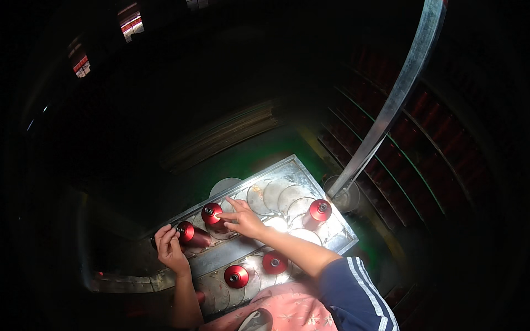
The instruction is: The person repeatedly picks up red cylindrical spools from a rack and places them onto a metal tray with circular indentations. The person handles the spools by hand, moving them one or two at a time, and continues this process throughout the clip.
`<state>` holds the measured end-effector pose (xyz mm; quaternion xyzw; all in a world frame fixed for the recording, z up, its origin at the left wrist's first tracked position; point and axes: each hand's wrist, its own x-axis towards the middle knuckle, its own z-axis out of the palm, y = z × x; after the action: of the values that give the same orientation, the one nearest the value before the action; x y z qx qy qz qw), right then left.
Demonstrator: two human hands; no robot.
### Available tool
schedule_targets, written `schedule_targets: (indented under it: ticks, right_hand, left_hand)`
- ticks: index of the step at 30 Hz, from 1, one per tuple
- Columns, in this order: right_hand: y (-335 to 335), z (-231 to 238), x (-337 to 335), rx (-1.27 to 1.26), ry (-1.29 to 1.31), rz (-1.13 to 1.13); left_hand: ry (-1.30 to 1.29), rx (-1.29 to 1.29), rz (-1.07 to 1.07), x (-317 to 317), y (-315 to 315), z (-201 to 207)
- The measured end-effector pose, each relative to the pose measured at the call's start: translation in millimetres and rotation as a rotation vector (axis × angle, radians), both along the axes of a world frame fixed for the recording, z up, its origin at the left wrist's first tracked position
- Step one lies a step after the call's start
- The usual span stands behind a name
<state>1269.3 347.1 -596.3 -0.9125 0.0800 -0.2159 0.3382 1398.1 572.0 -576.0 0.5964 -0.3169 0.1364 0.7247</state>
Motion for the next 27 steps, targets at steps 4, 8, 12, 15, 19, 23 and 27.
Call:
schedule_targets:
  ticks: [4,8,12,15,19,23,27]
  right_hand:
    - [28,60,-176,0.135,-0.098,-0.417]
    - [126,105,-374,0.058,-0.220,-1.097]
    - [327,129,-501,-0.115,-0.644,-1.696]
    - [499,137,-559,-0.502,-0.621,-2.205]
    - [743,165,-553,-0.824,-0.238,-2.954]
    - [906,212,-608,-0.675,0.063,-3.203]
    - [941,258,-681,-0.093,0.211,-3.336]
  left_hand:
    - [0.203,-0.209,-0.689,-109,-71,31]
    - [0.093,-0.033,-1.344,-232,-108,46]
    - [0.006,0.177,-1.896,-349,-73,64]
    - [-0.038,0.270,-2.148,-456,-32,59]
    - [-0.220,0.245,-2.590,-594,98,87]
    - [-0.496,0.026,-2.846,-737,251,141]
    - [-0.783,-0.661,-2.969,-913,350,228]
